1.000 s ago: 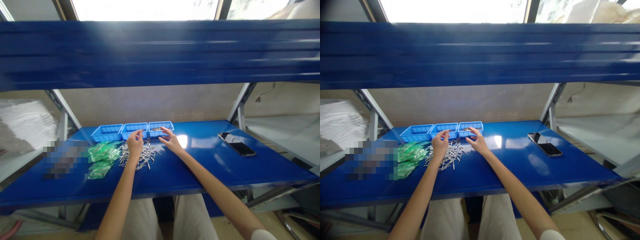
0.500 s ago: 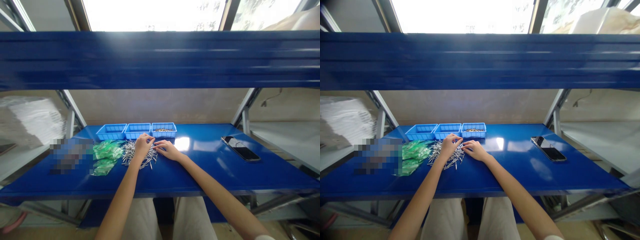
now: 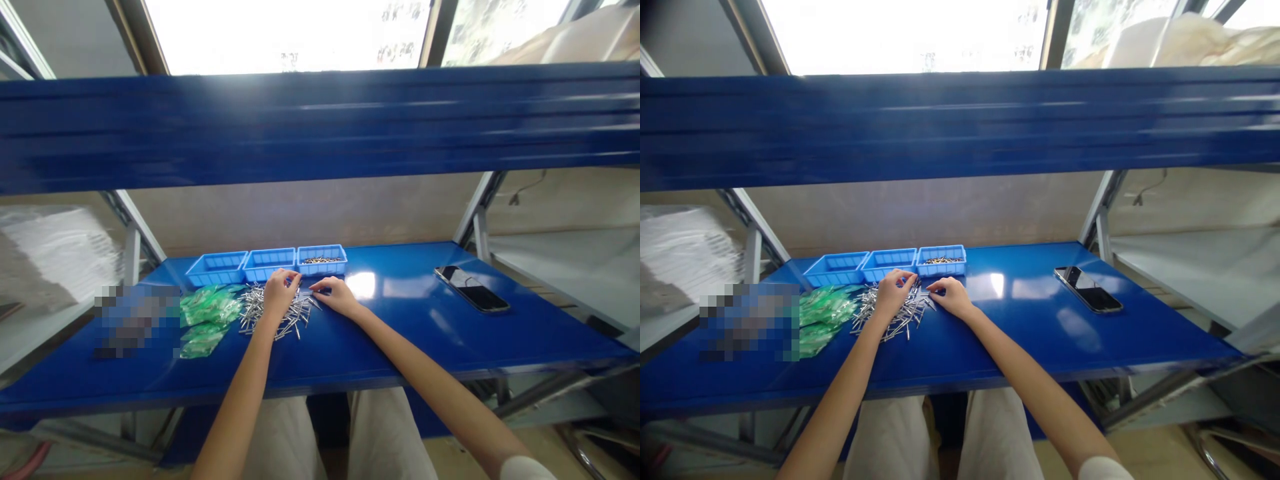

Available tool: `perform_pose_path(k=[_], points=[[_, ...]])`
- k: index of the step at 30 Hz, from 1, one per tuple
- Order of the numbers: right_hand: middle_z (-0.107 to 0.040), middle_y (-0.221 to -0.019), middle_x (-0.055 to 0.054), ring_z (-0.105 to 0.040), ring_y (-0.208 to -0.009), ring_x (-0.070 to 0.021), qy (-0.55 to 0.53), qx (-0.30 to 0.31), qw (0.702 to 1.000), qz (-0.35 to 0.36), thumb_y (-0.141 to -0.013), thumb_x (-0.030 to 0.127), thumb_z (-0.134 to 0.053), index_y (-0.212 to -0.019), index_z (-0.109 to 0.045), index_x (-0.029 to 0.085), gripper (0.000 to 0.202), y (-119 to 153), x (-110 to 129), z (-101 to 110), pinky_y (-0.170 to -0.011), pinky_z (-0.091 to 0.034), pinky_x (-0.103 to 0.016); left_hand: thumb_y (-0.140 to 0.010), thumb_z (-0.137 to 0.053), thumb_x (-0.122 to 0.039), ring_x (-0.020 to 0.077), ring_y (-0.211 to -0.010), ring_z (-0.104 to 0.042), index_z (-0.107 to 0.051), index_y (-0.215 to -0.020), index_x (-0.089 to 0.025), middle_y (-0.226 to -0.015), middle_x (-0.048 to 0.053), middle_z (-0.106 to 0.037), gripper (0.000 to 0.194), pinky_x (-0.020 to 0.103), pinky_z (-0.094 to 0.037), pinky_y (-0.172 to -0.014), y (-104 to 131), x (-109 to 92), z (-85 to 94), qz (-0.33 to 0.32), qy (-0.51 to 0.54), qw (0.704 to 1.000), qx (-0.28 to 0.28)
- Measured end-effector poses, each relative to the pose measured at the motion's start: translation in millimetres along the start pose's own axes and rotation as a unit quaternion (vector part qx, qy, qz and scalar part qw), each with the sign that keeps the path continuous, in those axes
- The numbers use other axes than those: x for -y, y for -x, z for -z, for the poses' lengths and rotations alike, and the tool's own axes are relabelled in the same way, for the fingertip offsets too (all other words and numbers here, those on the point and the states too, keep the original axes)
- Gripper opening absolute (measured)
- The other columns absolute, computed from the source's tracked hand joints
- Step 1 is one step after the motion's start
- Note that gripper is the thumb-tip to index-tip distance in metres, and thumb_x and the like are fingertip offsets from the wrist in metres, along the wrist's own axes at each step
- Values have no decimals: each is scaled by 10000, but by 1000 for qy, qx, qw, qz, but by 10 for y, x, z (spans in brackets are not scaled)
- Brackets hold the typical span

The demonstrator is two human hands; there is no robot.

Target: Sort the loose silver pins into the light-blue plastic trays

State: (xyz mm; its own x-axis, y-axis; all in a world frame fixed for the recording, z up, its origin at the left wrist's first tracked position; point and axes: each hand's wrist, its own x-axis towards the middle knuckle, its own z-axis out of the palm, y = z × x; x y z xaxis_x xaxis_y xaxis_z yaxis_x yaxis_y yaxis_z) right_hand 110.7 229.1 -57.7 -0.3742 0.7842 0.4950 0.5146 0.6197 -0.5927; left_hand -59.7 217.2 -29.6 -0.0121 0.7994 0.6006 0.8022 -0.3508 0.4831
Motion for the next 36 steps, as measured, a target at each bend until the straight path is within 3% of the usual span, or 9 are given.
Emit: perform_pose_path(k=[5, 11, 20, 27, 30, 36], points=[[-665, -792, -36, -554, -757, -182, 75, -43, 995, -54, -679, 311, -643, -785, -701, 225, 148, 6, -6, 34, -676, -408, -296, -784, -515, -318, 114, -596, -492, -653, -754, -186, -713, 10, -584, 193, 245, -397, -607, 20, -41, 9, -29, 24, 997, 66], [-654, -751, -44, -553, -752, -177, 56, -30, 997, -47, -698, 305, -627, -691, -701, 218, 115, -15, -45, 23, -713, -404, -308, -775, -538, -286, 110, -598, -502, -665, -865, -213, -729, 1, -581, 171, 238, -392, -590, 46, -41, 11, -65, 42, 987, 143], [-654, -789, -41, -582, -747, -151, -136, -83, 986, -46, -717, 334, -611, -757, -677, 185, 168, -61, 72, 48, -637, -441, -256, -766, -558, -316, 105, -567, -479, -669, -788, -188, -663, 2, -540, 171, 237, -371, -557, 51, -31, 2, -58, 48, 987, 140], [-667, -770, -41, -600, -690, -148, -245, -69, 963, -92, -713, 382, -594, -814, -651, 163, 248, -79, 100, 29, -600, -454, -258, -742, -577, -383, 96, -538, -458, -668, -771, -175, -639, -2, -528, 229, 232, -354, -526, 55, -75, -12, -49, 67, 987, 141], [-670, -778, -51, -612, -712, -152, -265, -67, 957, -101, -716, 382, -591, -828, -642, 153, 260, -81, 106, 30, -640, -466, -269, -755, -567, -337, 96, -549, -464, -670, -748, -179, -639, -2, -529, 188, 235, -364, -548, 56, -73, -10, -51, 68, 987, 137], [-668, -793, -64, -603, -707, -150, -236, -87, 960, -123, -720, 403, -581, -826, -635, 150, 280, -86, 69, 28, -648, -468, -271, -764, -542, -344, 101, -556, -465, -657, -722, -184, -656, -2, -554, 201, 234, -394, -575, 20, -73, 20, -15, 76, 994, 70]])
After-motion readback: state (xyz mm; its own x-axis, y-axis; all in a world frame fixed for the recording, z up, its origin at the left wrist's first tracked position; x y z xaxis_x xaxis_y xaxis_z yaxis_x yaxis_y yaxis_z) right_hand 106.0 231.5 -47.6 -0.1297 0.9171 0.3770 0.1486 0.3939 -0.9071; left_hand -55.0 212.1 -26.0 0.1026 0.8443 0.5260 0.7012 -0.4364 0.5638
